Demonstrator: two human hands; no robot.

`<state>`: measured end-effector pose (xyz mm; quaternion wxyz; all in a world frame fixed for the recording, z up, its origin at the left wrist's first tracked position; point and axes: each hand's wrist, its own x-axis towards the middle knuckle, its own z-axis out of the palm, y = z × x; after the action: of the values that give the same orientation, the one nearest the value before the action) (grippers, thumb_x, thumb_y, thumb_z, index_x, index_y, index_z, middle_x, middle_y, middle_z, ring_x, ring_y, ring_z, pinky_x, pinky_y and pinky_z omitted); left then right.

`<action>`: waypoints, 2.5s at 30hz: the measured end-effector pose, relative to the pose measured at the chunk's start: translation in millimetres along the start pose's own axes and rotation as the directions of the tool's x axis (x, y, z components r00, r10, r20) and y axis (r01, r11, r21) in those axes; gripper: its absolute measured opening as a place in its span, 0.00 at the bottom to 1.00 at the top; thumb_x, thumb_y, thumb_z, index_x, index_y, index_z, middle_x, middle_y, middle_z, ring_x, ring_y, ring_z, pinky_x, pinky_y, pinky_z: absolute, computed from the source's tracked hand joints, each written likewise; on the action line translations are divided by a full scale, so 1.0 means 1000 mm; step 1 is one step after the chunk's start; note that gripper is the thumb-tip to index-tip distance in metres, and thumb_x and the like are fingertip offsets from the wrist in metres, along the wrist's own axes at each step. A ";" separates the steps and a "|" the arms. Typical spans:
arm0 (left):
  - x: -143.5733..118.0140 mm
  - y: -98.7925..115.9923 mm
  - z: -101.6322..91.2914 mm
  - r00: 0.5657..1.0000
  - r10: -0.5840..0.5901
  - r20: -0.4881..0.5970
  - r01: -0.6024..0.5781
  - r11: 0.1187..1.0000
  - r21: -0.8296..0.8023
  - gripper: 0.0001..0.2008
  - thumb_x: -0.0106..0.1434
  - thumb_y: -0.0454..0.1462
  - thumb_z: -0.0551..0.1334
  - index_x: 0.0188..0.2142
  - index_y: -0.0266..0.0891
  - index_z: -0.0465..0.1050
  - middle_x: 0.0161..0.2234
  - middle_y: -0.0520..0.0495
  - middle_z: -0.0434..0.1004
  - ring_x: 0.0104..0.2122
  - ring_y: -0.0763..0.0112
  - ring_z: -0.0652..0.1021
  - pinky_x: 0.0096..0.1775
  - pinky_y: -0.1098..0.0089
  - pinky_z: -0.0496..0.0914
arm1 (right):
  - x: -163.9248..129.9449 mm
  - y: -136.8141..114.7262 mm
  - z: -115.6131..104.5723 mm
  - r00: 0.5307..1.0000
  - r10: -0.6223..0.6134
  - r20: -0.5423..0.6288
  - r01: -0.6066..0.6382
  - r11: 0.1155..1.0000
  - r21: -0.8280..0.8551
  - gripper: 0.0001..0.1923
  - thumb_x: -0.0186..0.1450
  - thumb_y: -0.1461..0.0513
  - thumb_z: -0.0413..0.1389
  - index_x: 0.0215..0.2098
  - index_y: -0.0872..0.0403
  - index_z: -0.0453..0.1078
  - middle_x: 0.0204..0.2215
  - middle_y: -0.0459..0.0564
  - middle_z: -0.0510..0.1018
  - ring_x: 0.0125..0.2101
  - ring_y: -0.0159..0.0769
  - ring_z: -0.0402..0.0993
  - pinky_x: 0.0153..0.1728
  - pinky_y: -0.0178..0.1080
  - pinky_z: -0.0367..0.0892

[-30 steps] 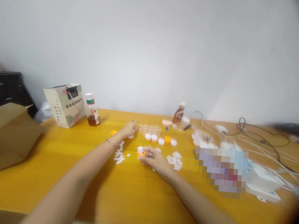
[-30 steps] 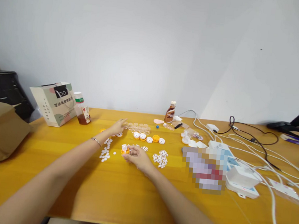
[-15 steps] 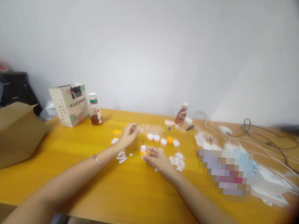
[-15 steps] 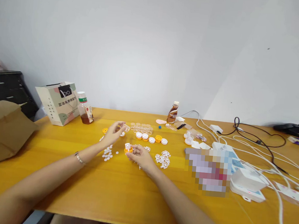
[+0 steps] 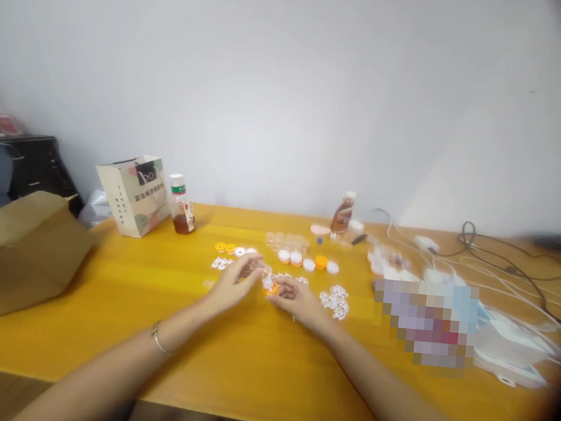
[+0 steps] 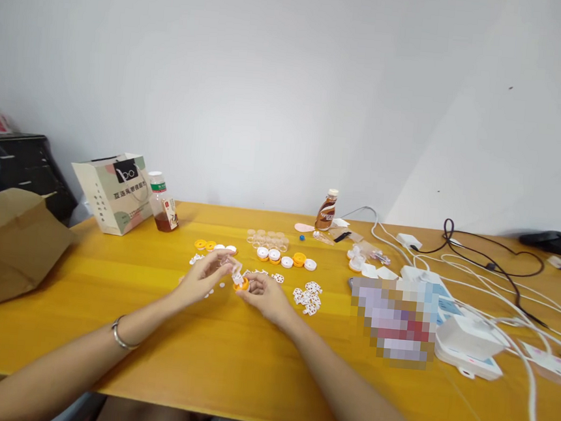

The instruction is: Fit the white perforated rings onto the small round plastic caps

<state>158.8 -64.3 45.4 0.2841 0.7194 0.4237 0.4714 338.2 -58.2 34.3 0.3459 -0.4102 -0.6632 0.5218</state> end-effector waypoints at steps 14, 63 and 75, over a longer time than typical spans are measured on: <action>-0.010 -0.013 0.017 0.998 0.010 0.064 -0.008 0.999 -0.040 0.18 0.58 0.42 0.57 0.47 0.39 0.64 0.38 0.45 0.71 0.37 0.69 0.73 0.40 0.70 0.69 | -0.003 -0.006 -0.001 0.999 -0.049 0.019 0.050 0.997 -0.050 0.18 0.50 0.55 0.59 0.35 0.56 0.68 0.19 0.40 0.65 0.22 0.26 0.61 0.24 0.31 0.59; -0.005 -0.002 0.002 0.987 0.140 0.082 -0.139 0.990 -0.011 0.18 0.57 0.38 0.57 0.48 0.40 0.65 0.40 0.44 0.70 0.39 0.68 0.70 0.44 0.67 0.64 | -0.005 -0.007 0.002 0.986 -0.136 0.094 0.130 0.989 0.067 0.17 0.57 0.54 0.54 0.42 0.54 0.66 0.28 0.46 0.72 0.27 0.30 0.69 0.33 0.35 0.66; -0.008 0.013 0.002 0.985 0.168 -0.042 -0.155 0.962 0.224 0.09 0.54 0.41 0.60 0.30 0.37 0.72 0.27 0.48 0.71 0.29 0.72 0.71 0.34 0.72 0.65 | -0.014 -0.010 0.011 0.922 -0.386 -0.032 0.358 0.881 -0.308 0.13 0.60 0.57 0.51 0.41 0.53 0.67 0.30 0.47 0.73 0.30 0.34 0.68 0.35 0.36 0.65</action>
<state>163.0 -77.8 51.4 0.1504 0.7639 0.4217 0.4649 332.2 -76.9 40.9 0.4045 -0.3461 -0.7834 0.3207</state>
